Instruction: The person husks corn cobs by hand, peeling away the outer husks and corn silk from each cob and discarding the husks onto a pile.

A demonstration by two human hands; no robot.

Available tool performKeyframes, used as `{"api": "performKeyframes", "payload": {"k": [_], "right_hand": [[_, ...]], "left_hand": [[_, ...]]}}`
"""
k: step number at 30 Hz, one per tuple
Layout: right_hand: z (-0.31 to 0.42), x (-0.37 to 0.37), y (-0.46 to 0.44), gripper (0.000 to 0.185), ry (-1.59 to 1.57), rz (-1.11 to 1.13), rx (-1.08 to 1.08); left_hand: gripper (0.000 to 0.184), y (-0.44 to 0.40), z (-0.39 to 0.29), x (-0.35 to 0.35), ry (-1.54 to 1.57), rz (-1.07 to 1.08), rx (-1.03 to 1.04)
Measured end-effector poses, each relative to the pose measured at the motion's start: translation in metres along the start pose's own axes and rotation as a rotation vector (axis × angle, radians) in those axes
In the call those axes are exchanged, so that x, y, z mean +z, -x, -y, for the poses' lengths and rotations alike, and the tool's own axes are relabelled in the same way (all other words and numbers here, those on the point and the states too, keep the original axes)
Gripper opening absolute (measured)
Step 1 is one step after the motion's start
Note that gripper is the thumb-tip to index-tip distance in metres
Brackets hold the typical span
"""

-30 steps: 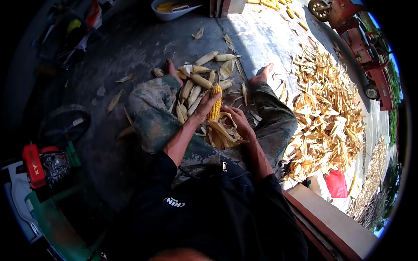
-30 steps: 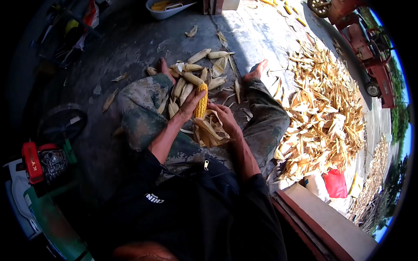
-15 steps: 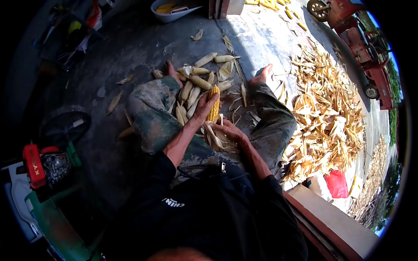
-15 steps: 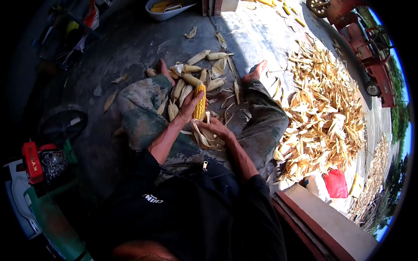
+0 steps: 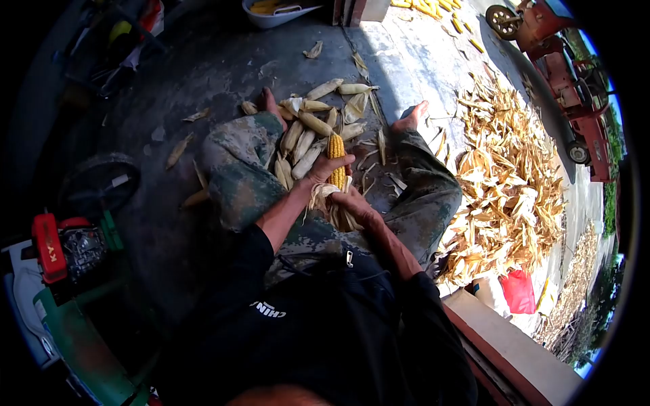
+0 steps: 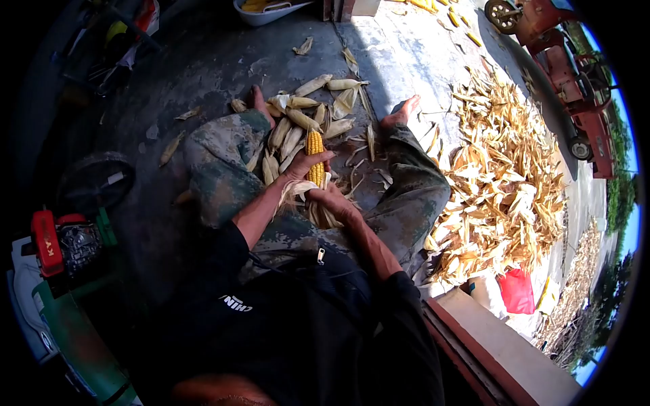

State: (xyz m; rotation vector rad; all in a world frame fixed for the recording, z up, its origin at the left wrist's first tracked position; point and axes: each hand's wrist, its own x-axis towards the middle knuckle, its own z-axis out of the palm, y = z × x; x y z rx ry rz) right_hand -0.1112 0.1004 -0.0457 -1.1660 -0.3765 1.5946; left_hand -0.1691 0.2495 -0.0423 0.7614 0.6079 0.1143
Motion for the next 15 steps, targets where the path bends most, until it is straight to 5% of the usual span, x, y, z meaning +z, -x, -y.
{"api": "performKeyframes", "payload": {"k": [11,13,15], "right_hand": [[-0.06,-0.013,-0.036,0.029,0.057,-0.232,-0.172],[-0.126,-0.046,-0.067,0.03,0.479,-0.174,-0.586],[-0.137,-0.04,-0.049,0.033,0.69,-0.131,-0.772]], "left_hand": [[0.03,-0.005,0.02,0.004,-0.347,-0.171,0.341],[0.039,0.008,0.012,0.014,-1.331,0.081,0.769],[0.047,0.025,0.023,0.025,-1.454,0.246,0.638]]}}
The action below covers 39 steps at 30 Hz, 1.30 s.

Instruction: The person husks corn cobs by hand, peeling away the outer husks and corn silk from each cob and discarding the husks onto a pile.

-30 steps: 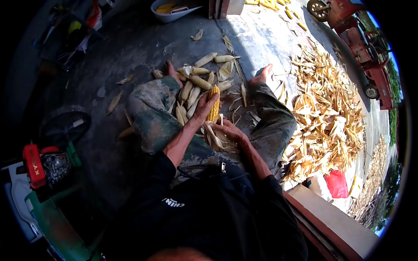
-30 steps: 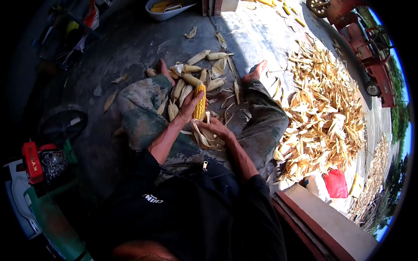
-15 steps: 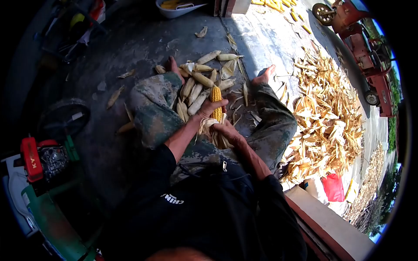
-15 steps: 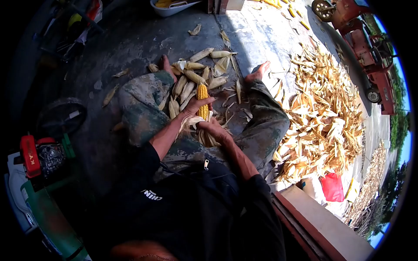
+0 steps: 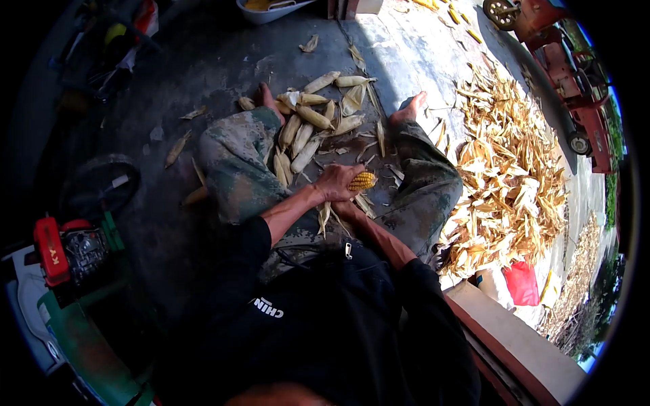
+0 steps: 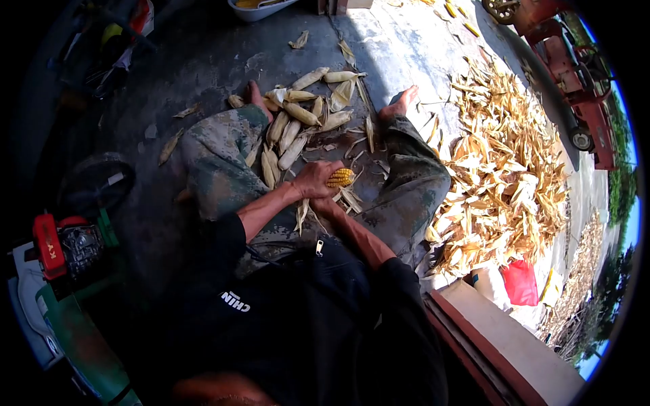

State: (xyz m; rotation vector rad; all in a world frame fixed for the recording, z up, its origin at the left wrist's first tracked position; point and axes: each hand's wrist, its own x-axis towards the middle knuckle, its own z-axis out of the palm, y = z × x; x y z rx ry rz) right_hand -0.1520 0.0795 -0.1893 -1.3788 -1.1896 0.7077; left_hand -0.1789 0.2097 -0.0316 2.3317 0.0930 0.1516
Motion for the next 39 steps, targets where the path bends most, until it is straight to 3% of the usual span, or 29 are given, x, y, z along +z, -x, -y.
{"api": "performKeyframes", "payload": {"k": [1,3,4,6,7,8,12,13,14,16,18,19,20,22,24,26,28,30,31,32,33,35,37,39], "right_hand": [[0.029,-0.009,-0.01,0.032,-0.014,-0.001,0.055],[-0.004,-0.004,-0.024,0.029,-0.53,-0.073,0.494],[0.09,-0.055,-0.053,0.029,-0.062,0.247,0.686],[0.11,-0.05,-0.06,0.033,-0.377,-0.212,0.583],[0.114,-0.051,-0.065,0.033,-0.379,-0.204,0.575],[0.115,-0.052,-0.07,0.038,-0.306,-0.189,0.511],[0.082,-0.044,-0.06,0.04,-0.148,-0.195,0.373],[0.08,-0.046,-0.055,0.035,-0.084,-0.192,0.546],[0.079,-0.047,-0.052,0.035,-0.083,-0.194,0.548],[0.075,-0.049,-0.051,0.025,-0.434,-0.376,0.504],[0.068,-0.054,-0.048,0.019,-0.44,-0.461,0.477],[0.063,-0.057,-0.051,0.02,-0.483,-0.536,0.517],[0.055,-0.059,-0.051,0.023,-0.527,-0.609,0.556],[0.057,-0.06,-0.051,0.025,-0.535,-0.554,0.557],[0.085,-0.059,-0.064,0.028,-0.866,-0.664,0.541],[0.097,-0.06,-0.07,0.031,-0.859,-0.629,0.474],[0.1,-0.064,-0.075,0.035,-0.95,-0.466,0.614],[0.109,-0.057,-0.083,0.042,-1.043,-0.5,0.705],[0.116,-0.057,-0.081,0.043,-1.143,-0.372,0.749],[0.133,-0.061,-0.083,0.045,-1.237,-0.236,0.793],[0.158,-0.069,-0.088,0.046,-1.128,-0.268,0.797],[0.165,-0.107,-0.094,0.046,-1.091,-0.288,0.615],[0.162,-0.164,-0.096,0.048,-0.963,-0.473,0.46],[0.182,-0.235,-0.09,0.044,-0.722,-0.67,0.375]], "left_hand": [[0.047,-0.003,0.01,0.006,0.136,-0.136,-0.127],[0.053,-0.01,0.042,0.019,0.377,-0.391,-0.303],[0.058,-0.013,0.044,0.009,0.333,-0.517,-0.28],[0.063,-0.016,0.039,-0.005,0.927,-0.427,-0.474],[0.065,-0.018,0.05,-0.002,0.714,-0.536,-0.378],[0.065,-0.015,0.063,0.005,0.705,-0.542,-0.377],[0.07,-0.006,0.069,0.025,0.906,-0.635,-0.619],[0.072,-0.006,0.068,0.027,0.941,-0.593,-0.607],[0.073,-0.007,0.067,0.029,0.976,-0.55,-0.593],[0.063,-0.01,0.065,0.03,0.93,-0.549,-0.624],[0.046,-0.009,0.062,0.023,1.303,-0.53,-0.626],[0.032,-0.01,0.061,0.019,1.31,-0.547,-0.624],[0.032,-0.012,0.065,0.021,1.309,-0.548,-0.623],[0.03,-0.01,0.079,0.032,1.346,-0.644,-0.689],[0.029,-0.008,0.087,0.034,1.35,-0.674,-0.794],[0.036,-0.005,0.095,0.033,1.507,-0.731,-0.92],[0.037,-0.003,0.104,0.033,1.536,-0.677,-0.93],[0.04,-0.003,0.104,0.027,1.482,-0.78,-1.017],[0.043,-0.003,0.107,0.021,1.454,-0.922,-1.068],[0.046,0.002,0.127,0.026,1.45,-1.026,-1.074],[0.049,0.006,0.135,0.016,1.558,-0.956,-1.062],[0.052,0.011,0.134,0.002,1.663,-0.908,-1.043],[0.057,0.003,0.119,-0.014,1.874,-0.786,-0.782],[0.056,-0.002,0.113,-0.015,1.884,-0.739,-0.722]]}}
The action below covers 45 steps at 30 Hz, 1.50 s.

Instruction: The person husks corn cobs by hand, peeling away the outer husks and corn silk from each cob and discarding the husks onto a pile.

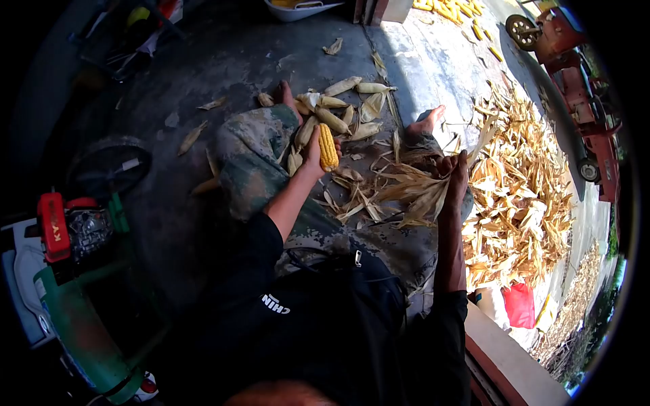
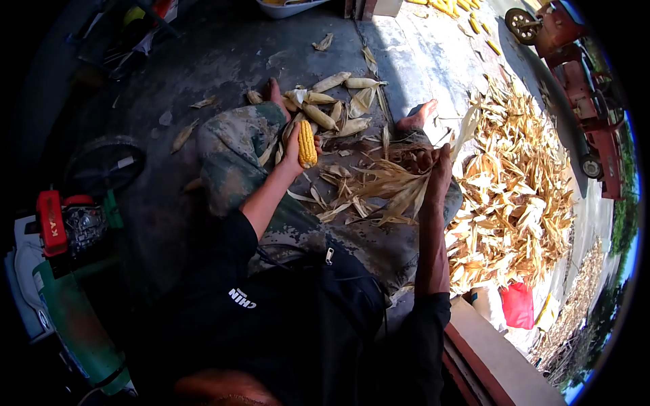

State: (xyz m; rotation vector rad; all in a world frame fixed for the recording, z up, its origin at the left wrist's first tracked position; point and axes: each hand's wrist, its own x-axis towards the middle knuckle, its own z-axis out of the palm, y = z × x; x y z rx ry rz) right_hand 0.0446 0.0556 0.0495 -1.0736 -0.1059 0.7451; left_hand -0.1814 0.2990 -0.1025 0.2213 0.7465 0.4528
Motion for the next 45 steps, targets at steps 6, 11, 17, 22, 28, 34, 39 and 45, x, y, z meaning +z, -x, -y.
{"api": "performKeyframes", "payload": {"k": [6,11,17,22,28,34,39,45], "right_hand": [[0.214,-0.162,-0.013,0.05,0.877,-0.607,-0.44],[0.298,-0.277,0.039,0.08,1.273,-0.829,0.361],[0.16,-0.118,0.041,0.046,1.224,-0.076,0.351],[-0.006,0.02,0.034,0.045,0.768,0.347,0.386],[-0.143,0.058,0.031,0.05,1.144,0.616,0.203],[-0.133,0.04,0.036,0.04,0.266,0.22,0.471],[-0.129,0.019,0.036,0.044,0.486,0.185,0.325],[-0.147,0.002,0.023,0.045,0.06,-0.026,0.475]], "left_hand": [[0.049,0.019,0.004,0.025,0.049,0.125,-0.019],[0.042,0.03,0.0,0.042,0.111,0.209,-0.07],[0.034,0.026,0.01,0.044,-0.034,0.248,-0.03],[0.035,0.041,0.024,0.044,-0.273,0.231,-0.028],[0.04,0.034,0.038,0.019,-0.704,0.204,0.202],[0.038,0.027,0.056,0.022,-1.302,0.223,0.532],[0.021,0.061,0.05,0.052,-1.397,0.332,0.664],[0.029,0.095,0.047,0.072,-1.046,0.712,0.032]]}}
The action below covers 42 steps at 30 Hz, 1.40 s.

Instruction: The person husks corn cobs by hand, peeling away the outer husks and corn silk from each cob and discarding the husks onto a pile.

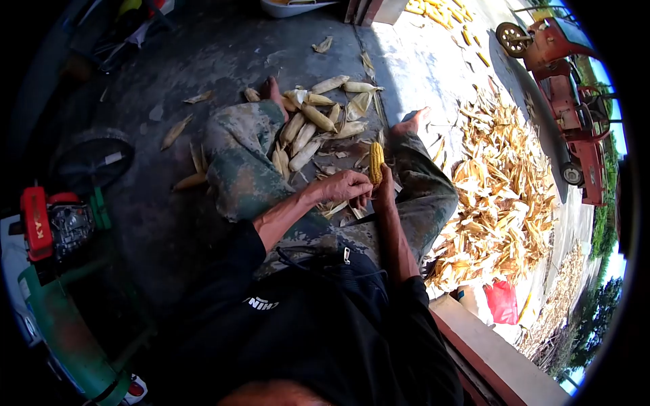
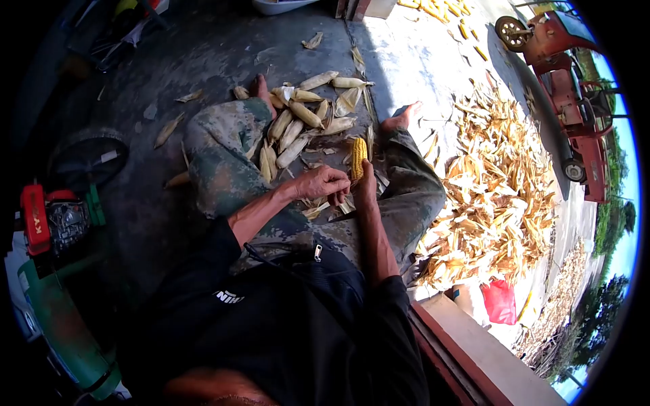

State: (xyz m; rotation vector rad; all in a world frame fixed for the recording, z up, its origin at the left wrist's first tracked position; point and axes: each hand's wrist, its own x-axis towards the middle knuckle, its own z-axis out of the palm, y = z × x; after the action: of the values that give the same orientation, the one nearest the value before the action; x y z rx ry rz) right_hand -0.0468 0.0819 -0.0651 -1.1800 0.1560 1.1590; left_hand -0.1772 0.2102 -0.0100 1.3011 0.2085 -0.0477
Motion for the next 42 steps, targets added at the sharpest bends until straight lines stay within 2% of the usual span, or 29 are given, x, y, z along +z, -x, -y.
{"api": "performKeyframes", "payload": {"k": [2,4,6,7,8,10,11,12,14,15,16,17,18,20,21,22,24,26,27,29,30,31,33,34,35,36,38,40,42], "right_hand": [[0.013,0.0,0.005,0.045,-0.121,0.038,-0.038],[0.019,0.0,0.009,0.045,-0.209,0.078,-0.014],[0.017,0.001,0.009,0.044,-0.36,0.17,-0.034],[0.014,-0.001,0.007,0.045,-0.372,0.233,-0.067],[0.014,0.003,0.008,0.045,-0.376,0.24,-0.063],[0.015,0.012,0.01,0.047,-0.37,0.153,-0.092],[0.008,-0.003,0.002,0.049,-0.355,0.354,-0.009],[0.011,0.014,0.014,0.044,-0.256,0.207,-0.01],[0.005,0.015,0.013,0.047,-0.153,0.224,0.03],[0.003,0.014,0.012,0.049,-0.107,0.242,0.05],[-0.001,0.012,0.009,0.05,-0.059,0.256,0.072],[-0.007,0.005,0.002,0.05,0.0,0.209,0.102],[-0.011,0.003,-0.002,0.048,-0.005,0.168,0.1],[-0.013,-0.002,-0.01,0.046,0.007,0.122,0.093],[-0.015,-0.008,-0.016,0.045,-0.003,0.138,0.141],[-0.02,-0.014,-0.021,0.045,0.009,0.143,0.14],[-0.026,-0.019,-0.024,0.044,0.081,0.115,0.179],[-0.034,-0.056,-0.056,0.042,0.039,0.09,0.481],[-0.043,-0.096,-0.082,0.044,0.544,0.268,0.122],[0.005,-0.087,-0.094,0.048,0.716,0.33,0.052],[0.048,-0.075,-0.101,0.049,0.388,0.209,0.361],[0.093,-0.051,-0.093,0.054,0.504,0.149,0.106],[0.203,-0.02,-0.136,0.058,0.419,0.098,-0.278],[0.257,-0.006,-0.158,0.062,0.392,0.076,-0.467],[0.309,0.055,-0.13,0.061,0.073,0.016,-0.52],[0.341,0.086,-0.121,0.057,0.131,0.057,-0.666],[0.367,0.117,-0.11,0.05,0.535,0.142,-0.784],[0.344,0.126,-0.118,0.042,0.798,0.124,-0.72],[0.287,0.102,-0.146,0.038,0.876,0.118,-0.51]], "left_hand": [[0.033,0.006,0.002,0.002,0.013,0.186,-0.234],[0.041,0.007,0.005,0.0,-0.023,0.165,-0.299],[0.049,0.004,0.014,-0.005,-0.671,-0.037,-0.099],[0.06,0.0,0.018,-0.007,-0.564,-0.081,-0.216],[0.06,0.001,0.012,-0.005,-0.569,-0.086,-0.22],[0.074,0.004,-0.004,0.0,-0.296,-0.121,-0.254],[0.085,0.002,0.001,0.0,-0.295,-0.115,-0.248],[0.075,0.003,-0.001,0.003,-0.312,-0.178,-0.238],[0.061,0.0,0.013,-0.003,-0.592,-0.225,-0.002],[0.049,-0.002,0.017,-0.006,-0.581,-0.158,-0.066],[0.041,0.0,0.015,-0.008,-0.697,-0.142,0.004],[0.037,0.0,0.015,-0.008,-0.588,-0.104,-0.151],[0.034,0.001,0.018,-0.008,-0.472,-0.064,-0.306],[0.033,0.002,0.034,-0.007,-0.743,-0.048,-0.01],[0.033,0.002,0.037,-0.006,-0.631,0.042,-0.021],[0.033,0.002,0.041,-0.002,-0.628,0.032,-0.014],[0.034,0.004,0.025,0.007,-0.557,0.183,-0.172],[0.033,0.007,0.012,0.009,-0.498,0.195,-0.312],[0.031,0.004,0.031,0.007,-0.572,0.177,-0.226],[0.027,-0.007,0.071,-0.002,-0.711,0.154,-0.121],[0.03,-0.009,0.086,-0.006,-0.78,0.133,-0.093],[0.03,-0.005,0.075,-0.007,-0.771,0.122,-0.102],[0.036,0.007,0.035,-0.005,-0.5,0.099,-0.384],[0.041,0.008,0.038,-0.004,-0.461,0.111,-0.432],[0.042,0.003,0.053,-0.003,-0.519,0.111,-0.388],[0.043,0.001,0.068,-0.002,-0.585,0.116,-0.339],[0.042,0.002,0.068,-0.002,-0.626,0.09,-0.293],[0.042,-0.002,0.064,-0.002,-0.667,0.058,-0.234],[0.04,-0.004,0.061,-0.005,-0.521,0.066,-0.328]]}}
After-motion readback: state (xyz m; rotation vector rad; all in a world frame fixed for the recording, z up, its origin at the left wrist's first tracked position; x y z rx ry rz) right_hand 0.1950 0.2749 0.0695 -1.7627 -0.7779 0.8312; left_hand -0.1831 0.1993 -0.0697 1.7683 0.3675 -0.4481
